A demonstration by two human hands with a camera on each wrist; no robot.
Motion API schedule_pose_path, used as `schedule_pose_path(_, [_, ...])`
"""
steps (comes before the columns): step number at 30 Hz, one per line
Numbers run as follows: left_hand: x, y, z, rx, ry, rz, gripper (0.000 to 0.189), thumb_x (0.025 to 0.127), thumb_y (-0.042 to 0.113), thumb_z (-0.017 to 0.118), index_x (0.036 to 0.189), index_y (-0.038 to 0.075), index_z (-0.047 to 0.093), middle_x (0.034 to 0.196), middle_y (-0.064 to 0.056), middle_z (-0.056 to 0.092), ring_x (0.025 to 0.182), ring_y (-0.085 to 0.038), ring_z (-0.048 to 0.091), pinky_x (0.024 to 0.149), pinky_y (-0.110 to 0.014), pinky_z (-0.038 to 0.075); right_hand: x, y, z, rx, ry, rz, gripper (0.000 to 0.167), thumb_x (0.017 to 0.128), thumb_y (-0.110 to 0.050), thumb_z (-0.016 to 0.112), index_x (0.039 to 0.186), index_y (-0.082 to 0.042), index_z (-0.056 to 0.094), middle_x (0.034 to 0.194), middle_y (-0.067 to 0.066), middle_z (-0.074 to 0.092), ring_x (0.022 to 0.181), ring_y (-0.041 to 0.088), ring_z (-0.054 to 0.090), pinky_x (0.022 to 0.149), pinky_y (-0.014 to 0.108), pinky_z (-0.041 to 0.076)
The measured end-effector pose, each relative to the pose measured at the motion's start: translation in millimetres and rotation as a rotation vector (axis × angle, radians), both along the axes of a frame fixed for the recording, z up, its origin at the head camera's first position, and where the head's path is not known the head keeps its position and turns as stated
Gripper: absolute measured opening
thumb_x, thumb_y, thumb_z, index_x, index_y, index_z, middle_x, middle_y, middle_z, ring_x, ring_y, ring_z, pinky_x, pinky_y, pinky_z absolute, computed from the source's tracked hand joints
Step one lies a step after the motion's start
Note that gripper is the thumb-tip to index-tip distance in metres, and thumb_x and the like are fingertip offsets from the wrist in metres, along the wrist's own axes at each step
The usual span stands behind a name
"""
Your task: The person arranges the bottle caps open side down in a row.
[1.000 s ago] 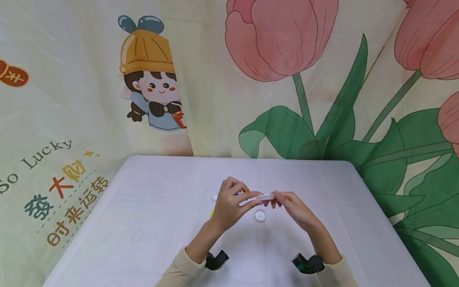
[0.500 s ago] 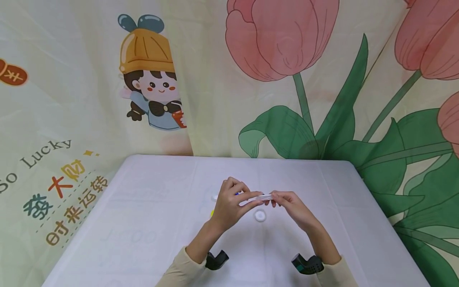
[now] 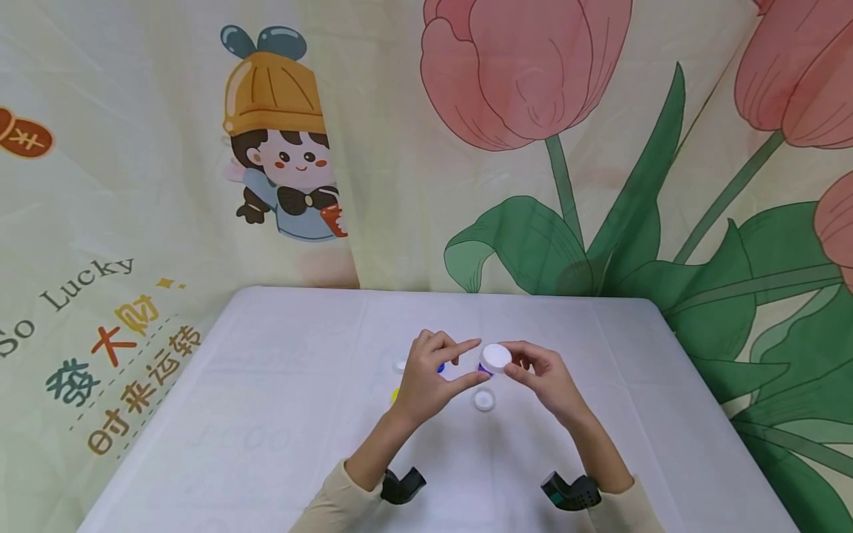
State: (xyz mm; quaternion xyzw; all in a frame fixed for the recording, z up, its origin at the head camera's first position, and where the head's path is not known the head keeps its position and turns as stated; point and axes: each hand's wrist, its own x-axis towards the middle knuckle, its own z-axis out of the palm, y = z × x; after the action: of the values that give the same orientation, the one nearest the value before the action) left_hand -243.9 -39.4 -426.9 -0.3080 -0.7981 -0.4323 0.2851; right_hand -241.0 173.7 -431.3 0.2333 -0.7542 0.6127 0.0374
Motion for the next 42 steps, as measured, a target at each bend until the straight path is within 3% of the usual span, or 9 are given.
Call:
schedule_pose_path(4, [0.8,-0.4,1.7,0.011,-0.013,-0.015,0.045,0.065,0.029,0.084,0.105,0.012,0.072,0.072,0.001,0.048,0.077,-0.012,0.037,0.065,-0.026,0.028,4.6,-2.8,6.6,0.022,0.050,-0.015,0.031,0.082,0.004,0.065,0.113,0.001,0.062,0.084,0.004,0.054,0.079,0.018,0.043,0.068,0.032,0.036])
schedule_pose_path(10, [-0.2,-0.7,0.6,0.015,0.002,-0.032,0.043,0.066,0.032,0.083,0.103,0.013,0.073,0.073,0.005,0.047,0.077,-0.012,0.038,0.066,-0.028,0.030,14.5,-7.5,23.5,0.040,0.093,-0.007,0.033,0.079,0.004,0.068,0.111,0.005,0.061,0.085,0.004,0.057,0.079,0.016,0.046,0.071,0.034,0.033])
schedule_pose_path(15, [-2.5,5.3,-3.7,0.013,0.011,-0.040,0.040,0.068,0.033,0.082,0.102,0.014,0.073,0.073,0.005,0.049,0.078,-0.011,0.039,0.067,-0.029,0.030,15.1,-2.6,23.9,0.085,0.111,-0.039,0.033,0.078,0.004,0.069,0.110,0.003,0.062,0.088,0.004,0.059,0.080,0.020,0.047,0.070,0.036,0.034])
schedule_pose_path(20, [-9.2,18.2,-16.9,-0.014,-0.006,-0.024,0.039,0.068,0.033,0.082,0.102,0.016,0.073,0.073,0.005,0.050,0.076,-0.010,0.038,0.067,-0.027,0.030,11.8,7.3,17.2,0.153,0.132,-0.123,0.033,0.076,0.001,0.072,0.108,0.000,0.064,0.091,0.006,0.061,0.082,0.030,0.047,0.069,0.035,0.034])
schedule_pose_path(22, [-13.0,24.0,-24.0,-0.027,-0.031,-0.013,0.039,0.067,0.033,0.082,0.101,0.016,0.074,0.073,0.006,0.050,0.076,-0.009,0.038,0.067,-0.027,0.030,8.0,12.8,8.5,0.176,0.136,-0.154,0.034,0.076,0.000,0.073,0.108,0.000,0.064,0.091,0.009,0.061,0.081,0.029,0.046,0.069,0.035,0.034])
schedule_pose_path(27, [-23.4,39.6,-43.8,-0.114,-0.120,0.031,0.039,0.069,0.041,0.079,0.101,0.019,0.074,0.076,0.007,0.051,0.076,-0.008,0.038,0.068,-0.026,0.031,-8.0,33.3,-30.1,0.241,0.121,-0.231,0.034,0.076,-0.010,0.076,0.109,-0.008,0.066,0.090,0.008,0.061,0.080,0.023,0.046,0.067,0.035,0.034])
schedule_pose_path(35, [-32.2,57.8,-76.2,-0.379,-0.208,0.109,0.044,0.071,0.052,0.073,0.102,0.021,0.074,0.078,0.005,0.051,0.075,-0.009,0.038,0.068,-0.024,0.030,-17.0,53.2,-74.5,0.388,-0.047,-0.271,0.042,0.073,-0.043,0.075,0.109,-0.021,0.068,0.092,-0.004,0.061,0.086,0.025,0.049,0.068,0.035,0.041])
schedule_pose_path(42, [-37.8,67.7,-95.5,-0.602,-0.235,0.121,0.040,0.070,0.054,0.073,0.097,0.026,0.075,0.084,0.004,0.054,0.079,-0.012,0.040,0.068,-0.024,0.031,-19.5,58.4,-100.2,0.492,-0.094,-0.244,0.037,0.072,-0.037,0.076,0.104,-0.020,0.069,0.086,-0.006,0.061,0.082,0.018,0.048,0.071,0.034,0.041])
